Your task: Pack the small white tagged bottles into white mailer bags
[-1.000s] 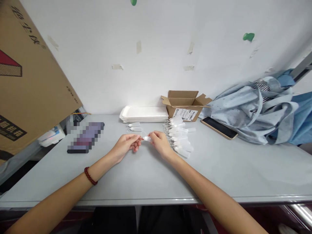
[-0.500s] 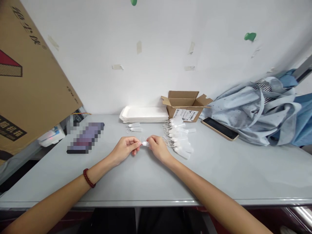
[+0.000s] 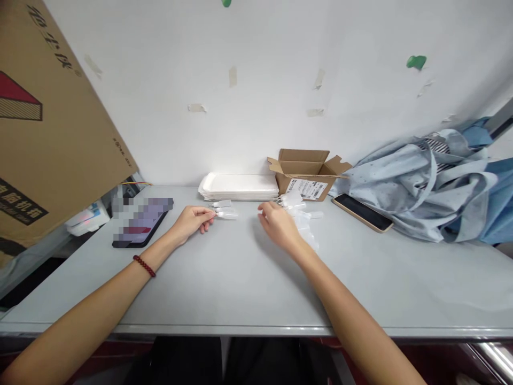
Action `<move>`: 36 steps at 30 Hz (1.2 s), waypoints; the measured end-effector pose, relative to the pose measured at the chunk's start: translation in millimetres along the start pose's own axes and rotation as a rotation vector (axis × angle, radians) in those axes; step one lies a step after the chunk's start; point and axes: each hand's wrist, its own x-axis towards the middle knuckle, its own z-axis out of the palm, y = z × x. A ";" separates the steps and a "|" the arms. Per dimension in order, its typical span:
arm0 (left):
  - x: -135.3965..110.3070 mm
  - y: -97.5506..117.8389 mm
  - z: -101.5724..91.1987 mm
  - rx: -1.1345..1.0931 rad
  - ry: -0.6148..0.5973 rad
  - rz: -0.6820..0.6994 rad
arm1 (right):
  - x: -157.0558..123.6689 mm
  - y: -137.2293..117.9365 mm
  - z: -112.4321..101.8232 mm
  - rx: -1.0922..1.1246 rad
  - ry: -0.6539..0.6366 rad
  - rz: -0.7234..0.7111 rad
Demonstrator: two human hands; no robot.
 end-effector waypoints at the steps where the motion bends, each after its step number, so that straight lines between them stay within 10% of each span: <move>1: 2.4 -2.3 -0.8 0.003 0.032 -0.024 | 1.6 7.8 -5.8 -0.101 0.018 -0.007; 18: 6.0 -10.0 2.4 0.111 0.127 -0.011 | 4.0 53.7 -33.7 -0.191 -0.080 0.130; 28: 3.2 -7.8 3.7 0.124 0.184 -0.031 | 4.1 19.3 -25.1 0.077 0.270 0.064; 36: -4.4 -0.6 6.9 0.257 0.209 0.004 | -7.5 -20.6 1.6 0.427 0.174 0.117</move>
